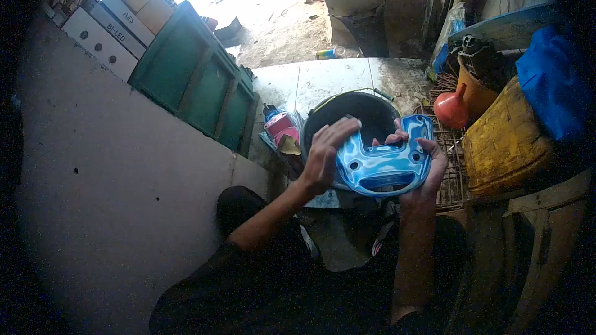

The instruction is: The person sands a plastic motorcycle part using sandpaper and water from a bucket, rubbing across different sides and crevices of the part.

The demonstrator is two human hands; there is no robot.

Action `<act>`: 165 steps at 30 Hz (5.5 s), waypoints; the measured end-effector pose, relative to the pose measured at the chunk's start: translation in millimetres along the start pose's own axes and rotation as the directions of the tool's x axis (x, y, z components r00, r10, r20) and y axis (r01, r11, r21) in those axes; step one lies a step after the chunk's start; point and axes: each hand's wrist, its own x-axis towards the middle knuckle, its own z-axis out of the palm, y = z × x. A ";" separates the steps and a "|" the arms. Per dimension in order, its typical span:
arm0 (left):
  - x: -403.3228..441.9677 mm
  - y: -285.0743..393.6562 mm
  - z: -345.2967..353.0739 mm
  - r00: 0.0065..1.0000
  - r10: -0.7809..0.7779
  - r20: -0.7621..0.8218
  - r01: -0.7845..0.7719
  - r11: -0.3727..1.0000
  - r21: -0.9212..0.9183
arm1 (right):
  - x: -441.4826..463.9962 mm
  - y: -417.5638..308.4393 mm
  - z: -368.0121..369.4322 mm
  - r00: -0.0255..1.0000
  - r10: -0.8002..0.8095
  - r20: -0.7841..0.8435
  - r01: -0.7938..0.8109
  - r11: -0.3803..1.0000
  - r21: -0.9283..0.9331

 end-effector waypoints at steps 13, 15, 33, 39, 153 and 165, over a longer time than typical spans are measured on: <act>-15.9 20.6 5.8 0.963 0.261 -0.067 -0.268 0.947 -0.176 | 0.8 -2.6 -11.8 0.997 -0.049 -0.057 0.052 0.998 0.043; -12.1 8.8 7.2 0.942 0.329 -0.061 -0.334 0.933 -0.135 | 1.8 0.0 -13.9 0.996 -0.088 -0.029 0.087 0.996 -0.018; -11.7 20.3 23.5 0.936 0.225 -0.270 -0.237 0.972 -0.011 | 7.2 -4.1 -22.5 0.976 -0.066 -0.206 0.078 0.996 0.050; -6.3 -22.4 27.8 0.929 -0.128 -0.347 0.092 0.989 -0.117 | 4.2 6.8 -14.4 0.963 -0.037 -0.267 0.070 0.991 0.115; -43.3 47.9 32.7 0.975 0.099 0.199 -0.080 0.992 -0.102 | 9.8 31.4 -28.4 0.881 -0.464 -0.089 0.419 0.855 -0.306; -32.9 25.4 30.5 0.958 0.160 0.240 -0.114 0.974 -0.194 | 12.2 28.1 -28.5 0.868 -0.470 -0.162 0.406 0.858 -0.316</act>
